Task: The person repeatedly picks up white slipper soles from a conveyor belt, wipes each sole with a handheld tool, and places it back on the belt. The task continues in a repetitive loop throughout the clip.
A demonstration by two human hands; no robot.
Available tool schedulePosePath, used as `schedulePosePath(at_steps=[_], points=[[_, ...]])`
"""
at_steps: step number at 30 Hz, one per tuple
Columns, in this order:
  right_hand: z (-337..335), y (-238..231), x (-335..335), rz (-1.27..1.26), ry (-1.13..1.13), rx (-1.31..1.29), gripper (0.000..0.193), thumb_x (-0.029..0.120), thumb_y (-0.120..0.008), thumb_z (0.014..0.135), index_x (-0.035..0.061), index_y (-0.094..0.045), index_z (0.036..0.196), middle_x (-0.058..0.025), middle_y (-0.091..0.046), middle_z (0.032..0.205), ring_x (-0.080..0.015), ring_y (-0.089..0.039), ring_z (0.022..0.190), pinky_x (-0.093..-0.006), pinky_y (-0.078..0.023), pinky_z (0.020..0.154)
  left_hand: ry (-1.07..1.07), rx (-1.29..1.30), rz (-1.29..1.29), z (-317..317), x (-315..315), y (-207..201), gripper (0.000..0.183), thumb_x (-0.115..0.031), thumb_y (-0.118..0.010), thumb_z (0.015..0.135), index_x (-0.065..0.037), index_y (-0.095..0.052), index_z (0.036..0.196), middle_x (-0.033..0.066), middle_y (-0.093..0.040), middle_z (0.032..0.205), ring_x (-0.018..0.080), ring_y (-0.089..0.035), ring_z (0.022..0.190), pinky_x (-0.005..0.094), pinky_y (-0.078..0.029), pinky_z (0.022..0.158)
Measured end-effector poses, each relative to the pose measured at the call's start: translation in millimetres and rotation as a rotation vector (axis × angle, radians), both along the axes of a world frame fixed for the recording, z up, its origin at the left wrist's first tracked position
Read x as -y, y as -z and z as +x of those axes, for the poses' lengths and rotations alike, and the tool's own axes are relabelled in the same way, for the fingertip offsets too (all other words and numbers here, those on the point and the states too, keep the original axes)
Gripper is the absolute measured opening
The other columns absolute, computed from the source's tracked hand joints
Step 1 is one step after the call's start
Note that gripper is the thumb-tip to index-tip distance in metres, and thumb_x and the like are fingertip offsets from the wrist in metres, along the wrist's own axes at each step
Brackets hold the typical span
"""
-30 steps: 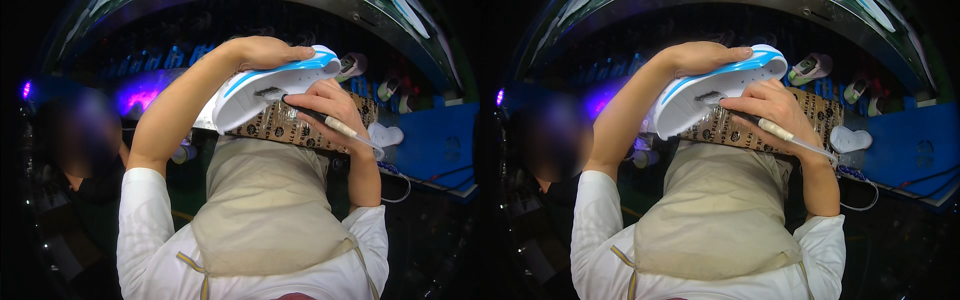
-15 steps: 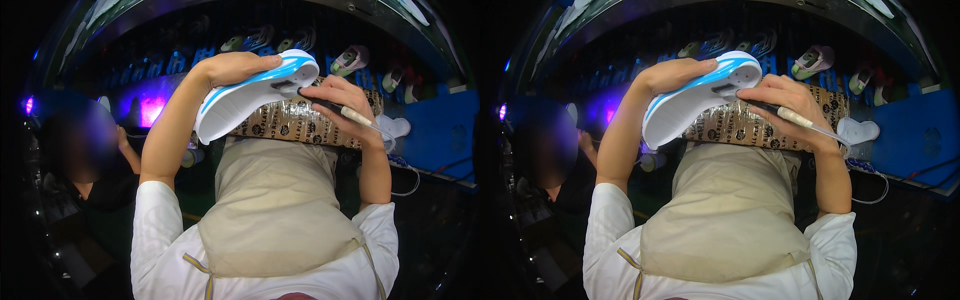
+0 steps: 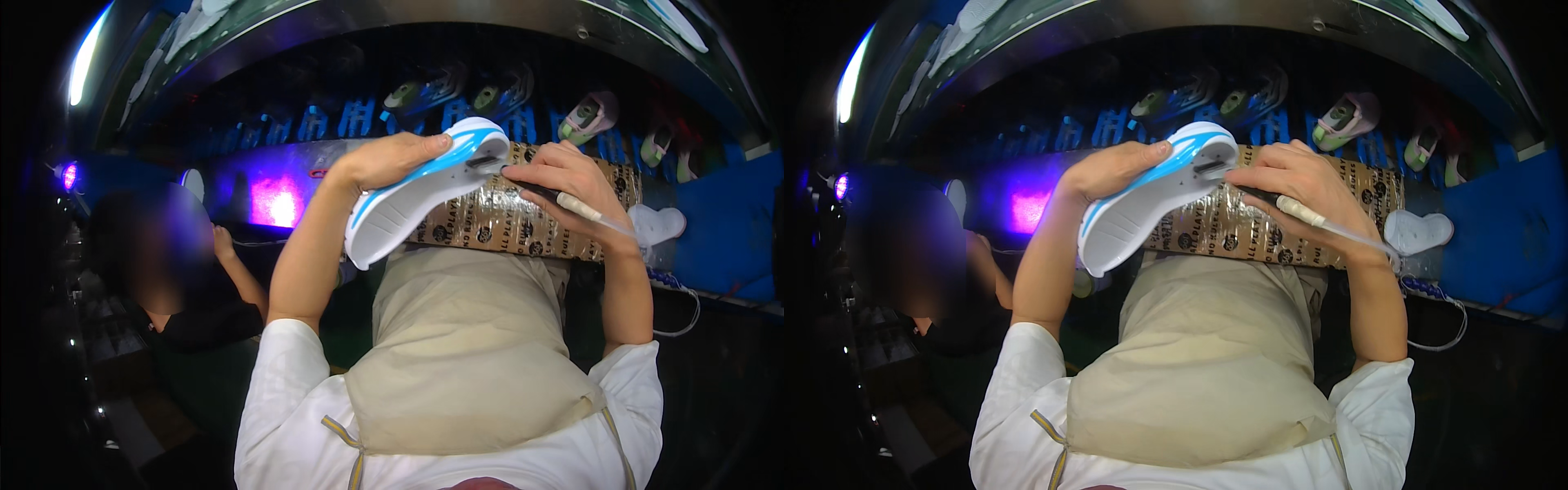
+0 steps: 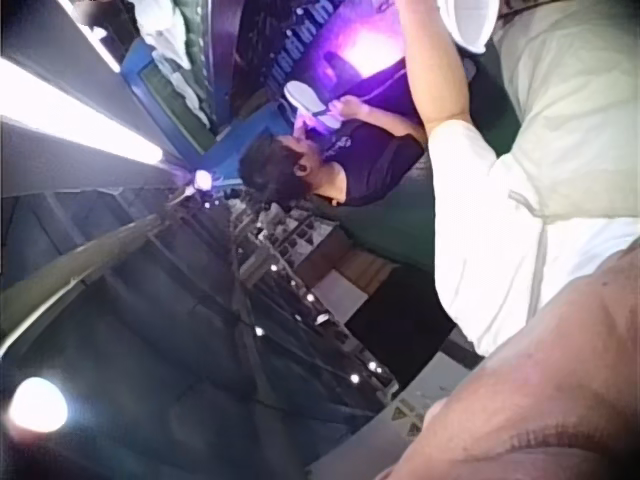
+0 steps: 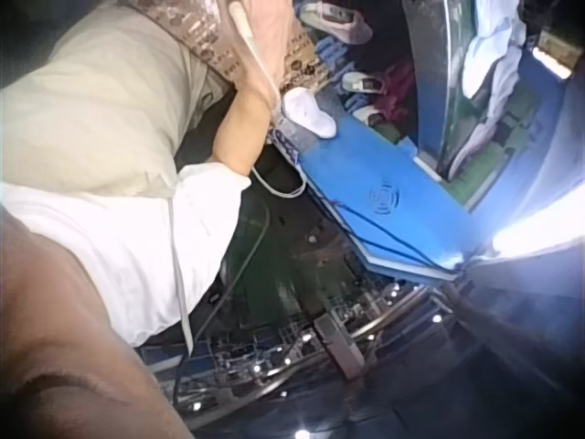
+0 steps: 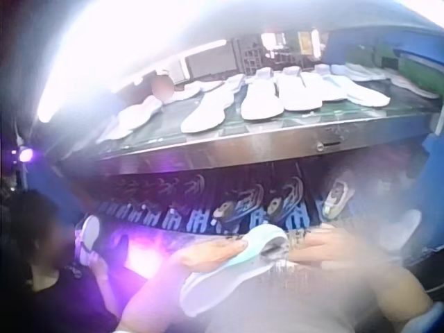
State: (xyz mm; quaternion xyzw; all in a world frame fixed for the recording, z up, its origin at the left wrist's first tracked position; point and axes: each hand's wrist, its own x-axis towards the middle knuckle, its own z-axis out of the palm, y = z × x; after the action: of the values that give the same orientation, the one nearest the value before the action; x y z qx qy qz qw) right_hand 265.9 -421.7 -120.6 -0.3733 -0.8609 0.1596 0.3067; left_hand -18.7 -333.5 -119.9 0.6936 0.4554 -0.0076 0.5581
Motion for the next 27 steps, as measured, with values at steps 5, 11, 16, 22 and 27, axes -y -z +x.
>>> schedulePosePath(at_steps=[5, 11, 16, 22, 27], points=[[2.9, -3.0, -2.4, -0.137, -0.191, -0.016, 0.029, 0.017, -0.080, 0.079, 0.0088, -0.075, 0.107, -0.0059, -0.062, 0.077, -0.0223, -0.057, 0.074, -0.0355, -0.042, 0.070, -0.087, 0.060, 0.067, -17.4, -0.8, 9.0, 0.077, -0.065, -0.043, 0.100, 0.004, -0.064, 0.130, 0.0227, -0.067, 0.124, 0.0290, -0.062, 0.115, 0.0391, -0.047, 0.100], [15.3, 14.4, 4.9, -0.191, 0.084, -0.442, 0.028, 0.012, -0.075, 0.081, 0.0009, -0.075, 0.106, -0.0100, -0.067, 0.079, -0.0211, -0.061, 0.070, -0.0327, -0.047, 0.063, -0.430, 0.923, 0.093, -35.5, -41.2, -84.2, 0.065, -0.047, -0.022, 0.109, 0.005, -0.048, 0.139, 0.0254, -0.069, 0.107, 0.0379, -0.073, 0.083, 0.0458, -0.061, 0.076], [9.9, 42.9, 6.7, -0.279, 0.086, -0.462, 0.028, 0.011, -0.075, 0.082, 0.0005, -0.074, 0.108, -0.0086, -0.066, 0.079, -0.0185, -0.060, 0.070, -0.0312, -0.046, 0.062, -0.541, 0.825, 0.388, -82.1, -185.6, -171.9, 0.076, -0.057, -0.019, 0.107, 0.003, -0.046, 0.145, 0.0256, -0.068, 0.121, 0.0320, -0.072, 0.103, 0.0375, -0.064, 0.076], [9.5, 84.7, 17.2, -0.451, 0.182, -0.524, 0.027, 0.011, -0.074, 0.085, 0.0039, -0.075, 0.111, -0.0072, -0.066, 0.082, -0.0170, -0.059, 0.074, -0.0318, -0.047, 0.066, -0.793, -0.296, 0.810, -113.5, -258.5, -163.5, 0.094, -0.071, -0.044, 0.094, 0.011, -0.048, 0.141, 0.0354, -0.055, 0.136, 0.0396, -0.055, 0.130, 0.0424, -0.041, 0.111], [8.9, 100.2, 13.4, -0.595, 0.210, -0.476, 0.029, 0.011, -0.074, 0.083, 0.0028, -0.074, 0.111, -0.0097, -0.069, 0.091, -0.0209, -0.063, 0.081, -0.0329, -0.050, 0.074, -0.455, -0.604, 1.096, -59.3, -235.5, -120.1, 0.097, -0.074, -0.046, 0.090, 0.008, -0.050, 0.141, 0.0344, -0.054, 0.137, 0.0436, -0.051, 0.132, 0.0426, -0.038, 0.112]])
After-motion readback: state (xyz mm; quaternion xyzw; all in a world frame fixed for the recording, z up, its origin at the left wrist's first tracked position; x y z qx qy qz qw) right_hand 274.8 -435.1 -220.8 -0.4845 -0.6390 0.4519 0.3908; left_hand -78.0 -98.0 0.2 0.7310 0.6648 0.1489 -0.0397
